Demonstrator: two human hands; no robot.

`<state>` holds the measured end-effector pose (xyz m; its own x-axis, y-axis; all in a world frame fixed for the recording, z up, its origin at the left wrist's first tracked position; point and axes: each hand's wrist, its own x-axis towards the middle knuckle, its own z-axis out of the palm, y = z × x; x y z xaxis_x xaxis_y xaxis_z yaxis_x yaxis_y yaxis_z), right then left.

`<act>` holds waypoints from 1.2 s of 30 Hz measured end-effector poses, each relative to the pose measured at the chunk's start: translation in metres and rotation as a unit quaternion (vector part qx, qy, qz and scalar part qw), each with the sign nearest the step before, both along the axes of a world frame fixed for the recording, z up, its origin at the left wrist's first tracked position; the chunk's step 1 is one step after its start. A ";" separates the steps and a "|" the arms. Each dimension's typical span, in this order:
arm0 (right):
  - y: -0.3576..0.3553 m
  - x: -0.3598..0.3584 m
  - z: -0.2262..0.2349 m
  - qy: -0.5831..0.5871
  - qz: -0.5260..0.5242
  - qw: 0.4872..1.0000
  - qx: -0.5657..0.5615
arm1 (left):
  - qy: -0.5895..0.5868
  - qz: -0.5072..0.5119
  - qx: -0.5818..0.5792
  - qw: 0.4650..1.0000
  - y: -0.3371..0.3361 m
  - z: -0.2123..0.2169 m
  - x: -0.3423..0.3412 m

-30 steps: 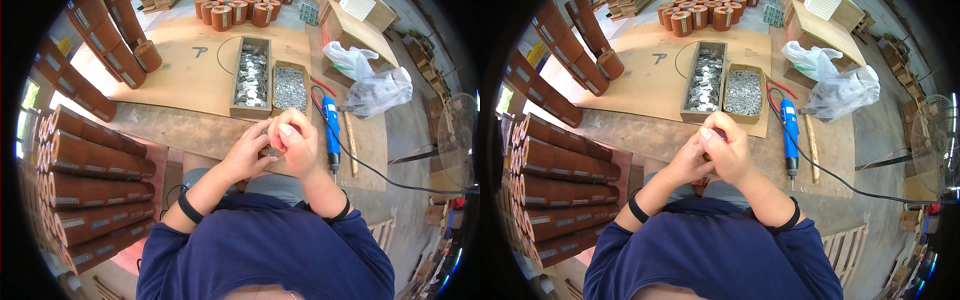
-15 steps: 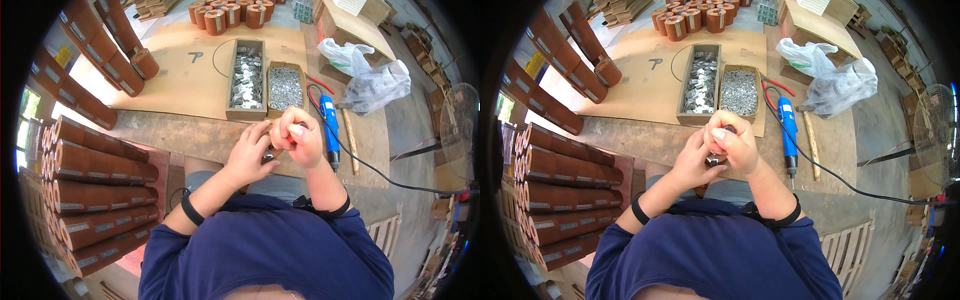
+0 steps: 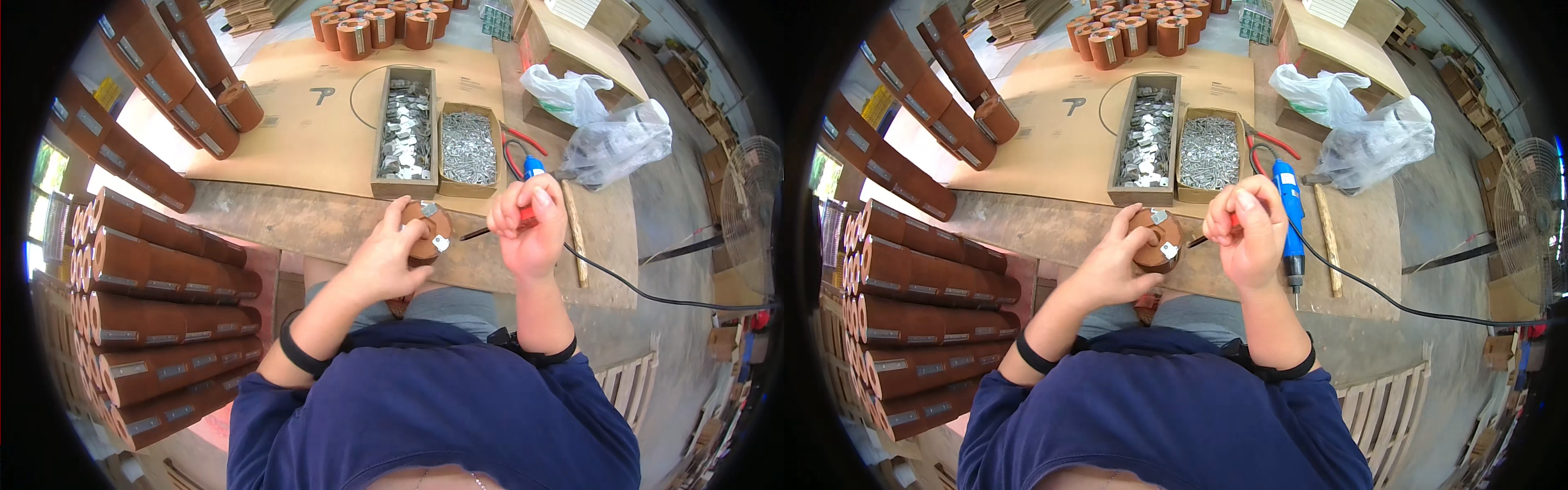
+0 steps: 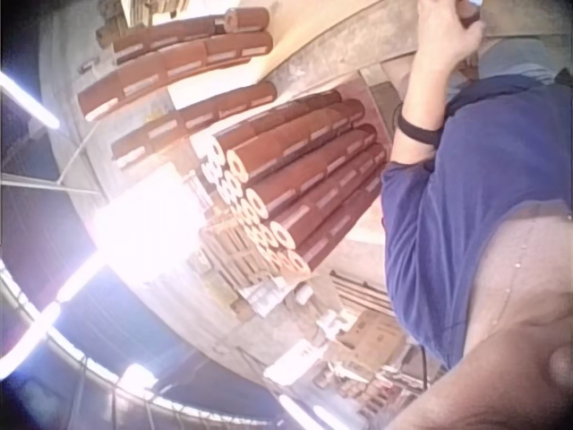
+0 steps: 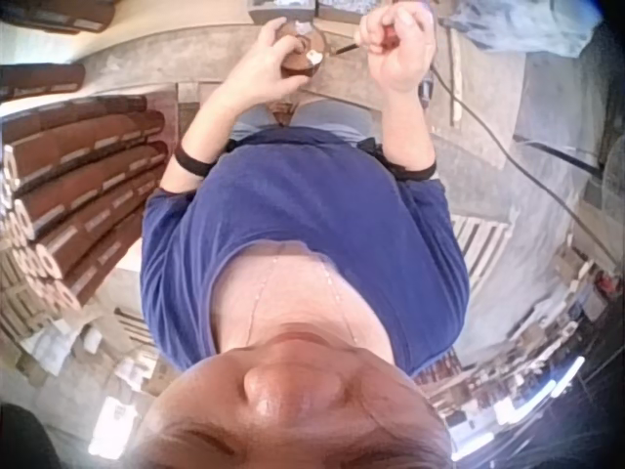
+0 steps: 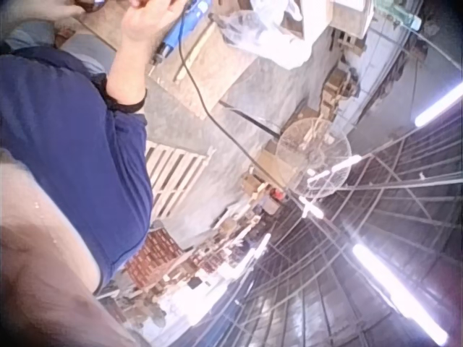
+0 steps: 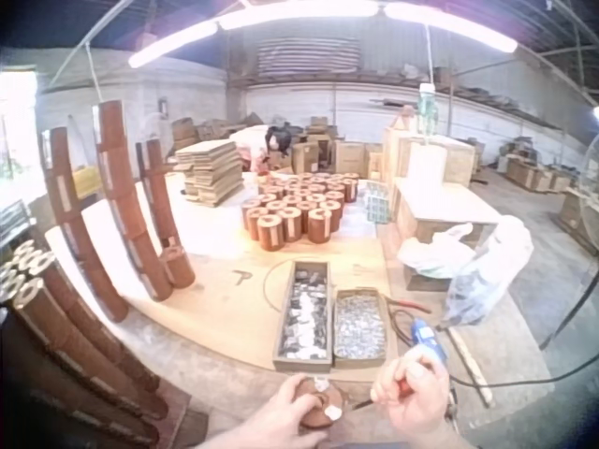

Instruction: Assembling small metal components onto wooden cylinders using a hammer and electric screwdriver.

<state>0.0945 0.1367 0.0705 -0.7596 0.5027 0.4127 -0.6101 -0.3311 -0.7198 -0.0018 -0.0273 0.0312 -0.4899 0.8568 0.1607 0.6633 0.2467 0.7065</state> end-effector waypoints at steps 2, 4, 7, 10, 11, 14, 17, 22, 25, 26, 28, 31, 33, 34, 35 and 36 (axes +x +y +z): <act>-0.007 -0.003 0.001 0.001 0.016 1.000 -0.001 | 0.016 0.026 0.036 0.999 0.005 -0.011 0.005; -0.012 -0.004 0.001 -0.001 0.037 0.999 0.001 | 0.004 -0.001 0.100 0.995 0.009 -0.018 0.001; -0.014 -0.005 0.000 -0.005 0.047 0.999 0.007 | -0.047 -0.100 0.097 0.989 0.010 -0.014 -0.010; -0.016 -0.003 -0.001 -0.012 0.046 0.999 0.009 | -0.010 -0.107 0.096 0.990 0.012 -0.013 -0.009; -0.016 -0.003 -0.002 -0.017 0.039 0.999 0.011 | -0.010 -0.107 0.096 0.989 0.012 -0.013 -0.007; -0.018 -0.002 -0.001 -0.011 0.035 0.999 0.006 | -0.023 -0.055 0.093 0.994 0.012 -0.016 0.005; -0.021 -0.004 -0.002 -0.022 0.025 0.999 0.010 | 0.020 -0.014 0.124 0.992 0.015 -0.019 0.012; -0.024 -0.004 -0.002 -0.042 0.009 0.999 0.016 | -0.041 -0.002 0.114 0.993 0.016 -0.023 0.012; -0.027 -0.005 0.000 -0.056 -0.011 0.998 0.034 | -0.011 -0.004 0.101 0.995 0.015 -0.023 0.011; -0.029 -0.006 0.001 -0.063 -0.024 0.997 0.038 | -0.011 -0.005 0.101 0.995 0.015 -0.023 0.011; -0.031 -0.007 0.002 -0.061 -0.035 0.997 0.037 | 0.026 -0.003 0.129 0.991 0.015 -0.023 0.011; -0.029 -0.008 0.000 -0.062 -0.038 0.996 0.048 | 0.032 -0.001 0.135 0.990 0.016 -0.024 0.011; -0.028 -0.006 0.000 -0.065 -0.032 0.995 0.062 | -0.017 -0.001 0.120 0.993 0.015 -0.021 0.012; -0.028 -0.005 0.001 -0.077 -0.011 0.992 0.099 | -0.066 -0.001 0.104 0.992 0.015 -0.020 0.012; -0.028 -0.003 0.001 -0.088 0.009 0.987 0.136 | -0.066 -0.002 0.104 0.992 0.016 -0.020 0.012; -0.030 -0.002 0.003 -0.088 0.009 0.987 0.136 | -0.032 -0.004 0.126 0.991 0.016 -0.020 0.012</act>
